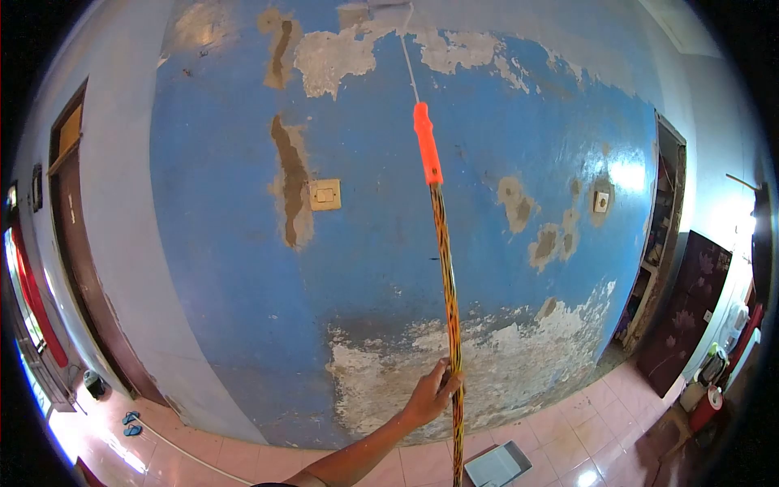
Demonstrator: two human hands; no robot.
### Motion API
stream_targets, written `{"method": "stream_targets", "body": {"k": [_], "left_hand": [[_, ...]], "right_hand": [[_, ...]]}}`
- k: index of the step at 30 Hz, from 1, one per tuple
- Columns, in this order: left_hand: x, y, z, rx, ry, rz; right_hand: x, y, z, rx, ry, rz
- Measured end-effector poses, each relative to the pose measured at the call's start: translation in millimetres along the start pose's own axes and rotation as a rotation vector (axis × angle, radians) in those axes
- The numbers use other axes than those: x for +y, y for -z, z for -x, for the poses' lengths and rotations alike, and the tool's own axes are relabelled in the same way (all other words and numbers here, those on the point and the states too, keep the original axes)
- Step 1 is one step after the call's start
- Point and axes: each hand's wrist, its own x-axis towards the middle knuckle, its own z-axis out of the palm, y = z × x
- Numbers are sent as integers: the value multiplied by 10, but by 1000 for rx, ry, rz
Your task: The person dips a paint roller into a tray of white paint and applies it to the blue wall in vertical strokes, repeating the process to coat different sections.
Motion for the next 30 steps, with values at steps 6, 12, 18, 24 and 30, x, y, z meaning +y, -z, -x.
{"method": "stream_targets", "body": {"k": [6, 12, 18, 24, 30], "left_hand": [[-209, -159, 388, -77, 86, 43], [192, 61, 346, -1, 53, 113], [146, 122, 366, -29, 23, 79], [-592, -183, 1033, -224, 286, 63], [-580, -247, 1500, -218, 123, -3]], "right_hand": [[-1347, 172, -338, -44, -8, 156], [-2158, 362, -457, -96, 301, -29], [-1986, 278, -376, -174, 260, -175], [-1759, 141, -308, -106, 347, -150], [-1674, 79, -268, -246, 240, -143]]}}
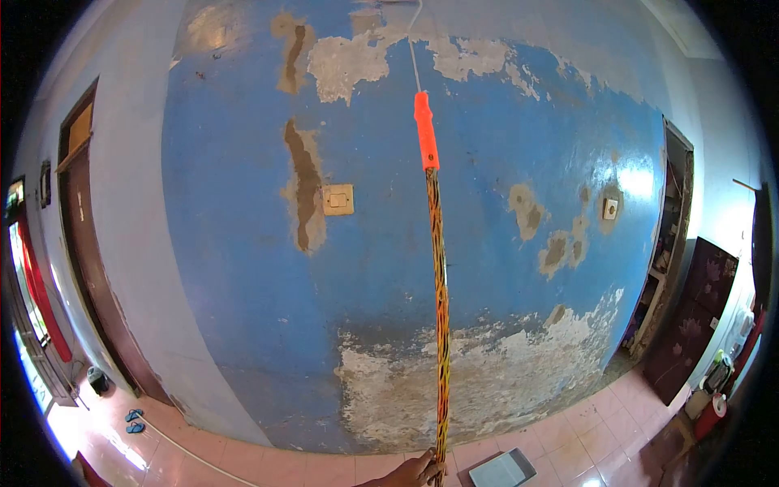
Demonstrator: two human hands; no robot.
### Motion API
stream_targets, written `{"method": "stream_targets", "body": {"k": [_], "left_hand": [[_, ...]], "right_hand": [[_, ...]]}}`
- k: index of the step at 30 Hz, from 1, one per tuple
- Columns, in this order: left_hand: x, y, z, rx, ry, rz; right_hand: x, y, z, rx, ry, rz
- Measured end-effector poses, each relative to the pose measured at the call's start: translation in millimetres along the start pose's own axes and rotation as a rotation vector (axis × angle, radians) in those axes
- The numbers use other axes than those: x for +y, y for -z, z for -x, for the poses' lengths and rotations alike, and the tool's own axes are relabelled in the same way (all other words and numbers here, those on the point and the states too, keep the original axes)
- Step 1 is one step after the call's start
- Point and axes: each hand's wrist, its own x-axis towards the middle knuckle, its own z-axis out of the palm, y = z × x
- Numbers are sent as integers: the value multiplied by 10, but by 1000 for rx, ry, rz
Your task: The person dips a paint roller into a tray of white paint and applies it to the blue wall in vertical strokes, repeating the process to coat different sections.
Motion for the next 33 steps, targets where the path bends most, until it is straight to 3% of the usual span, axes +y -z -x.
{"method": "stream_targets", "body": {"k": [4, 8, 10, 12, 14, 16, 20, 23, 27, 29, 33], "left_hand": [[-38, 231, -261, -6, 129, -66], [410, 649, -697, 188, -6, 23], [758, 871, -894, 284, -135, 66], [883, 1100, -1158, 303, -205, 295], [1382, 1283, -1299, 302, -321, 507], [1783, 1446, -1357, 396, -397, 179], [2203, 1631, -1516, 435, -501, 191], [2247, 1640, -1500, 406, -485, 230], [1791, 1395, -1349, 384, -425, 201], [1402, 1232, -1224, 377, -325, 90], [980, 934, -953, 306, -128, -24]], "right_hand": [[11, -50, 75, -88, -83, -17], [-134, -103, -61, -146, -119, -25], [-569, -149, -415, -30, 55, -6], [-690, -268, -687, 82, 150, 40], [-1238, -219, -895, 167, 240, 65], [-1985, -61, -991, 77, 121, -68], [-2323, 56, -1209, -81, -132, -486], [-2476, 124, -1126, -66, 29, -420], [-1674, -61, -992, -95, -52, -451], [-819, -276, -849, 158, 236, -47], [-258, -315, -526, 74, 44, -129]]}}
